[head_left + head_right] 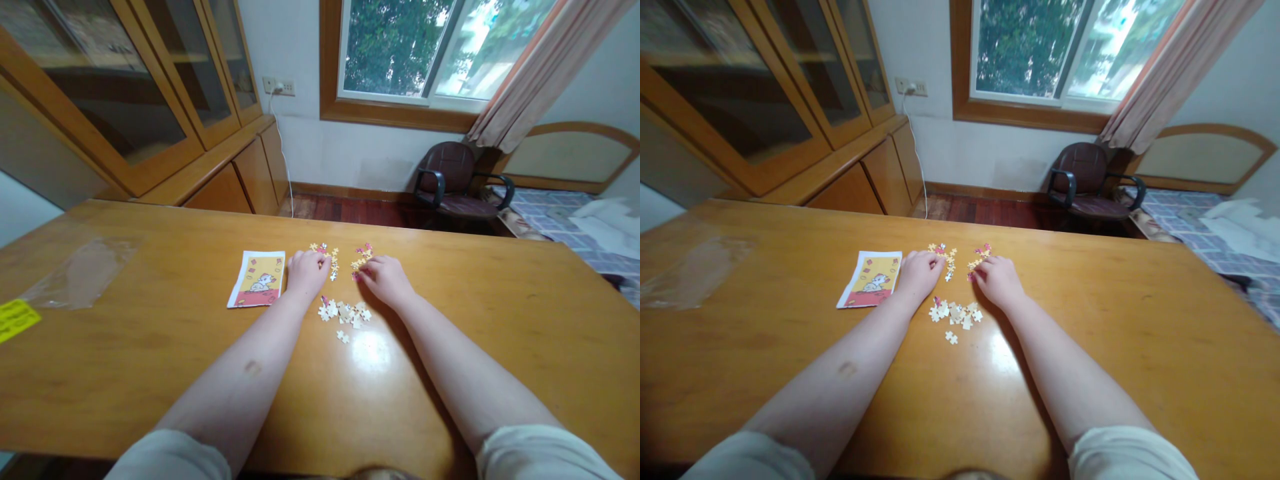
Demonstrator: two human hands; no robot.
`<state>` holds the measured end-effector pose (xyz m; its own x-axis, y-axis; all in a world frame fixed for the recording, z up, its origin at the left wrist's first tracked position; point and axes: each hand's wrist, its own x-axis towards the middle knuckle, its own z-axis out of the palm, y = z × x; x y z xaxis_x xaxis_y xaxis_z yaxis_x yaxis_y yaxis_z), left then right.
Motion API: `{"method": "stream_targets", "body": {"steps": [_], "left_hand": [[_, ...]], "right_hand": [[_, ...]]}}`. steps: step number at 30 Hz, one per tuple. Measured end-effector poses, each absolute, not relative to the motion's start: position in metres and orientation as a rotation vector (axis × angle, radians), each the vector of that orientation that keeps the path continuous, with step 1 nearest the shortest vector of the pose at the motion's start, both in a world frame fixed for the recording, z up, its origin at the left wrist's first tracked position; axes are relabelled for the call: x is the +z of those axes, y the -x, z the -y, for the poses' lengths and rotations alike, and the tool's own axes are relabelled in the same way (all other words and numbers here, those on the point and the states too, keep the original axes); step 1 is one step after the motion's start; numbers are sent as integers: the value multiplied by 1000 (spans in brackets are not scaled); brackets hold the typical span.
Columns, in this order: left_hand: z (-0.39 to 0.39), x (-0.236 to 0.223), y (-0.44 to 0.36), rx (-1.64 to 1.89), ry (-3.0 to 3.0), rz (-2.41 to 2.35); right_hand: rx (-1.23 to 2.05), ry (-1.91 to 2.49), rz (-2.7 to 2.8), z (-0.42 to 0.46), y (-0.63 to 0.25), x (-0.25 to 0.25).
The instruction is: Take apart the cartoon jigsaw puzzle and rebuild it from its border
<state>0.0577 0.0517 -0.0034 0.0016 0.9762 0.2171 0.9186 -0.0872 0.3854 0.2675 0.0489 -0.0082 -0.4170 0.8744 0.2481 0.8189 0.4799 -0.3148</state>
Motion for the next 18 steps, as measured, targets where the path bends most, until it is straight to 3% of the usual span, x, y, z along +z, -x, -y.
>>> {"method": "stream_targets", "body": {"steps": [4,9,15,18], "left_hand": [[-52,-6,-57,686,-2152,-2016],[-53,-9,-57,725,-2159,-2004],[-56,-15,-57,868,-2169,-1819],[-57,-18,-56,945,-2208,-1526]], "right_hand": [[495,1010,2626,-32,-249,0],[674,958,2639,-25,-239,-1],[1398,1140,2140,-29,-243,-8],[1365,1240,1849,-38,-249,-11]]}}
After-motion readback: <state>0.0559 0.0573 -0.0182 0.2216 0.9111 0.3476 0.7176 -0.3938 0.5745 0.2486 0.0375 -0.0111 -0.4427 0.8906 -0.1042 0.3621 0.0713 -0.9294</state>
